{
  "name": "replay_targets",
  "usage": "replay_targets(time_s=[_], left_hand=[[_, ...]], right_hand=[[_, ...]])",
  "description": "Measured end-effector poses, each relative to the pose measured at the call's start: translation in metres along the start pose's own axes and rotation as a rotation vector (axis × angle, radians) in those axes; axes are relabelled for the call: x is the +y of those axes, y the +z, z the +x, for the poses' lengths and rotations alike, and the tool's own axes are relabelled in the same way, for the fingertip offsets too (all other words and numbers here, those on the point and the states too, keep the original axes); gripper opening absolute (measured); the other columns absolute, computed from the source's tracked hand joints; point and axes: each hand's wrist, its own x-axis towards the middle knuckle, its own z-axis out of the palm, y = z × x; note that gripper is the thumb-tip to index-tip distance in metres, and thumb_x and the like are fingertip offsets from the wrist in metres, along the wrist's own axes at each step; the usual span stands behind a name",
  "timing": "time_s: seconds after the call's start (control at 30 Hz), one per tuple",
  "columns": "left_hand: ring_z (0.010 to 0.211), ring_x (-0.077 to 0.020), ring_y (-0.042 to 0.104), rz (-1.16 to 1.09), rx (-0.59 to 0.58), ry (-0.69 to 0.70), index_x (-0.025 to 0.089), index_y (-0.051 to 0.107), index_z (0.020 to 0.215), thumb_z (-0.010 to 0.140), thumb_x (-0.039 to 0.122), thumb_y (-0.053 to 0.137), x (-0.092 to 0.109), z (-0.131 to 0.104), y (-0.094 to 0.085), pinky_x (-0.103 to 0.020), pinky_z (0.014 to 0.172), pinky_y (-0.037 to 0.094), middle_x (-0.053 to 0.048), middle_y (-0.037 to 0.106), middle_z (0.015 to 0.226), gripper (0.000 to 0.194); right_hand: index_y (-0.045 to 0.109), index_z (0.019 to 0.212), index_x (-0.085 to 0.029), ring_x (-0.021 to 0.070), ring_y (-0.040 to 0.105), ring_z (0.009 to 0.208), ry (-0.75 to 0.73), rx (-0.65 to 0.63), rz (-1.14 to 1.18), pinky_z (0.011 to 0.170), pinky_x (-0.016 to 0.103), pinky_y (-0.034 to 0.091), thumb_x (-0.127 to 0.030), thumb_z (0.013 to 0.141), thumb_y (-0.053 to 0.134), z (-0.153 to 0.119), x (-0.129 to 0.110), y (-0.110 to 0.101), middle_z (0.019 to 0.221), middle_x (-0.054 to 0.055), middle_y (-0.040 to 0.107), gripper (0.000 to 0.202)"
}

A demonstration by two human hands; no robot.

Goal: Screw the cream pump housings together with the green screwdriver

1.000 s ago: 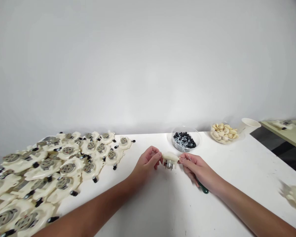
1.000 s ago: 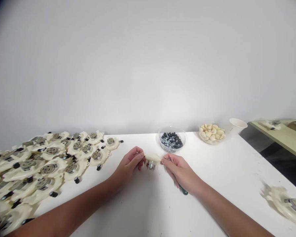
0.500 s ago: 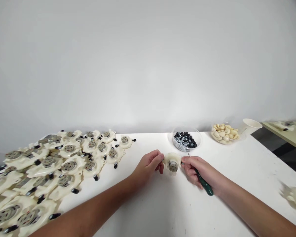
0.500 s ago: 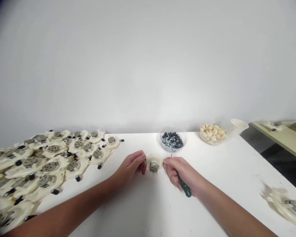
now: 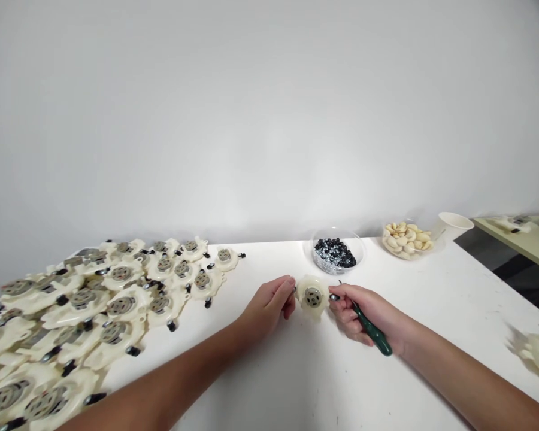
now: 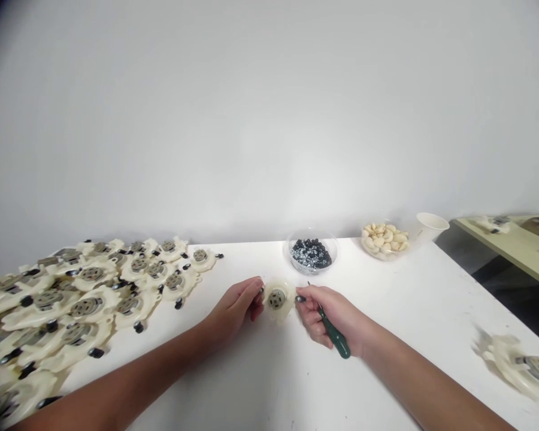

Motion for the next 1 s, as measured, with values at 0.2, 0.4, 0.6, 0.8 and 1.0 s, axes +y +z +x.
replay_targets(time_s=[0.2,0.4,0.6,0.8,1.0], left_hand=[[0.061,-0.016,0.045,-0.01,-0.008,0.008,0.021,0.045,0.069,0.106,0.05,0.03,-0.002,-0.001,0.001,-0.03,0.066,0.036,0.002,0.051,0.06,0.05],[0.071,-0.0166,0.05,-0.052,-0.091,0.112,0.02,0.052,0.08,0.099,0.028,0.041,-0.002,-0.002,-0.001,-0.029,0.071,0.038,0.001,0.055,0.073,0.023],[0.062,-0.0125,0.042,0.248,-0.05,0.152,0.022,0.054,0.103,0.098,0.026,0.049,0.009,-0.009,0.001,-0.026,0.061,0.034,0.004,0.053,0.077,0.009],[0.078,-0.0165,0.058,0.298,0.073,0.187,0.023,0.053,0.111,0.101,0.033,0.049,0.016,-0.015,0.003,-0.027,0.067,0.043,-0.004,0.065,0.101,0.015],[0.082,-0.0179,0.062,0.241,0.062,0.154,0.022,0.058,0.11,0.1,0.042,0.054,0.012,-0.015,0.002,-0.023,0.056,0.042,-0.007,0.068,0.106,0.022]], right_hand=[[0.035,0.068,-0.021,0.0045,0.012,0.044,0.072,-0.07,0.101,0.034,0.015,0.013,-0.04,0.094,0.059,0.001,0.0,-0.002,0.059,-0.01,0.023,0.04],[0.032,0.067,-0.022,0.0049,0.011,0.044,-0.02,-0.04,0.127,0.035,0.016,0.012,-0.037,0.092,0.061,0.001,0.001,-0.001,0.058,-0.01,0.023,0.041],[0.029,0.067,-0.023,0.0054,0.013,0.045,-0.045,0.002,0.11,0.036,0.017,0.013,-0.042,0.093,0.061,0.003,0.003,-0.001,0.06,-0.01,0.023,0.045],[0.025,0.068,-0.024,0.0056,0.012,0.045,-0.039,0.05,0.154,0.036,0.017,0.011,-0.038,0.09,0.061,0.003,0.0,0.002,0.06,-0.01,0.021,0.045],[0.023,0.068,-0.024,0.0055,0.013,0.044,-0.011,0.061,0.192,0.035,0.016,0.012,-0.036,0.089,0.058,0.004,-0.001,0.001,0.059,-0.01,0.022,0.043]])
